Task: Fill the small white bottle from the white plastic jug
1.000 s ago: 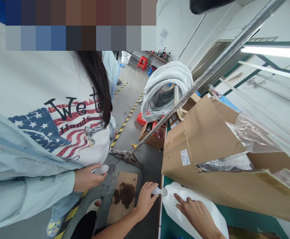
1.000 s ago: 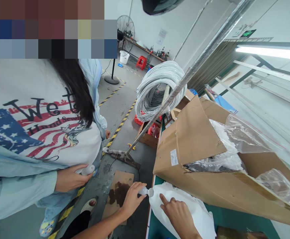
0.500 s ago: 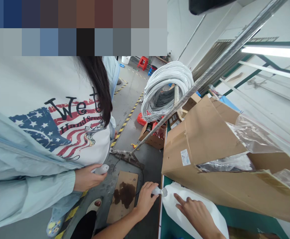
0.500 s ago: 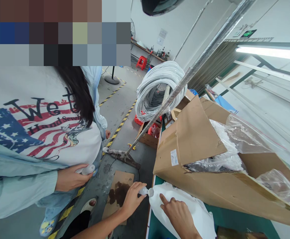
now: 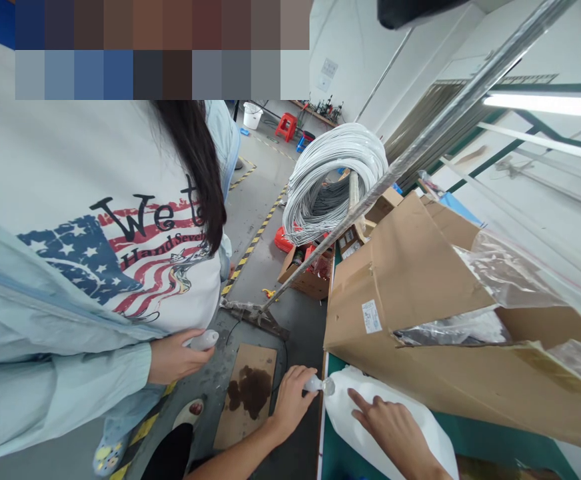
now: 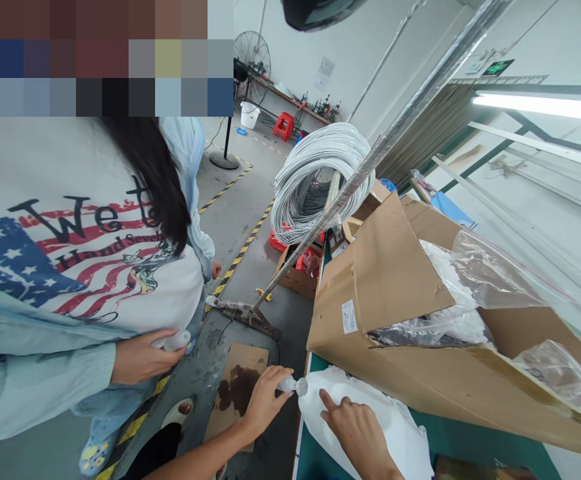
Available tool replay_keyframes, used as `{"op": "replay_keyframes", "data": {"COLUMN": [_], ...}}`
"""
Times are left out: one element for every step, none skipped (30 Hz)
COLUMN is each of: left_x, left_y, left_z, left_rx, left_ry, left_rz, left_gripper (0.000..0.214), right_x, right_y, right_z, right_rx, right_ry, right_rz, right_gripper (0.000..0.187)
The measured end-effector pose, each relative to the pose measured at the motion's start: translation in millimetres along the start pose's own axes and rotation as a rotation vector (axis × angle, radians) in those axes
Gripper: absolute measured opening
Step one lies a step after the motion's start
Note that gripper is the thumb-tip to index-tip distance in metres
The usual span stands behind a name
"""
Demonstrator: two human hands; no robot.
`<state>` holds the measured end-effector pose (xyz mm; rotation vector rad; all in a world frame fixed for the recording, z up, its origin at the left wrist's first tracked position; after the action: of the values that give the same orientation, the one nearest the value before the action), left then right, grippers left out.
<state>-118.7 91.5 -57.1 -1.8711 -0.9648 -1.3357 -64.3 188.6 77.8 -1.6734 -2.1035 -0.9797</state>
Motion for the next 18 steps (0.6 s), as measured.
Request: {"op": "replay_keyframes", "data": {"left_x": [0.2,0.6,1.4,2.4,3.8,5.3,7.0,8.7,10.5,12.2,13.9,15.8,17.7,19.8,22.3,25.0,28.0,31.3], "left_y": [0.1,0.2,0.3,0.4,0.5,0.6,0.6,0.6,0.6,0.5,0.5,0.5,0.5,0.4,0.4,0.3,0.1,-0.2], "left_z": [-0.2,-0.3,-0.4,-0.3,-0.2,0.1,0.6,1.0,1.5,1.9,2.3,2.6,3.0,3.5,4.1,5.0,6.3,8.1], "left_rx": [-0.001,-0.001,-0.001,-0.001,-0.002,-0.003,-0.004,-0.006,-0.007,-0.008,-0.009,-0.010,-0.011,-0.012,-0.014,-0.016,-0.020,-0.024], "left_ry": [0.005,0.011,0.017,0.024,0.030,0.037,0.043,0.049,0.054,0.059,0.063,0.068,0.073,0.079,0.086,0.093,0.102,0.110], "left_rz": [0.000,0.001,0.001,0.002,0.002,0.004,0.005,0.006,0.006,0.006,0.005,0.005,0.004,0.004,0.005,0.007,0.009,0.013], "left_gripper": [0.042,0.042,0.042,0.042,0.042,0.042,0.042,0.042,0.042,0.041,0.041,0.040,0.040,0.039,0.039,0.039,0.039,0.039], "right_x": [0.2,0.6,1.3,2.2,3.3,4.4,5.7,7.0,8.3,9.7,11.0,12.5,14.2,16.2,18.7,21.6,24.8,28.4], "right_y": [0.0,0.4,1.1,2.2,3.6,5.3,7.2,9.0,10.8,12.5,14.1,15.7,17.4,19.3,21.5,24.1,27.1,30.5], "right_z": [-0.3,-0.6,-0.7,-0.7,-0.5,-0.2,0.2,0.6,1.0,1.5,2.0,2.5,3.0,3.6,4.3,5.1,6.3,7.5], "right_rx": [0.003,0.006,0.008,0.010,0.012,0.014,0.015,0.019,0.022,0.025,0.028,0.030,0.033,0.037,0.040,0.045,0.048,0.051], "right_ry": [0.001,0.001,0.001,0.001,0.001,0.000,-0.002,-0.004,-0.007,-0.011,-0.015,-0.019,-0.022,-0.026,-0.029,-0.032,-0.035,-0.039], "right_rz": [-0.002,-0.004,-0.005,-0.007,-0.007,-0.006,-0.003,0.000,0.005,0.010,0.015,0.019,0.023,0.026,0.028,0.030,0.031,0.031], "right_gripper": [0.036,0.036,0.036,0.036,0.036,0.037,0.037,0.037,0.036,0.036,0.036,0.036,0.035,0.035,0.035,0.035,0.035,0.035]}}
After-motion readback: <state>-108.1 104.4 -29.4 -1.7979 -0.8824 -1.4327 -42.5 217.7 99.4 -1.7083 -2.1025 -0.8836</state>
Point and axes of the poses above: each hand's wrist, its own y-axis away from the middle knuckle, its own z-axis out of the palm, x = y × z, the point moved 8 cm from there along -y, towards the middle knuckle, and after that the axes turned 4 degrees about z, right-handed, at the moved point
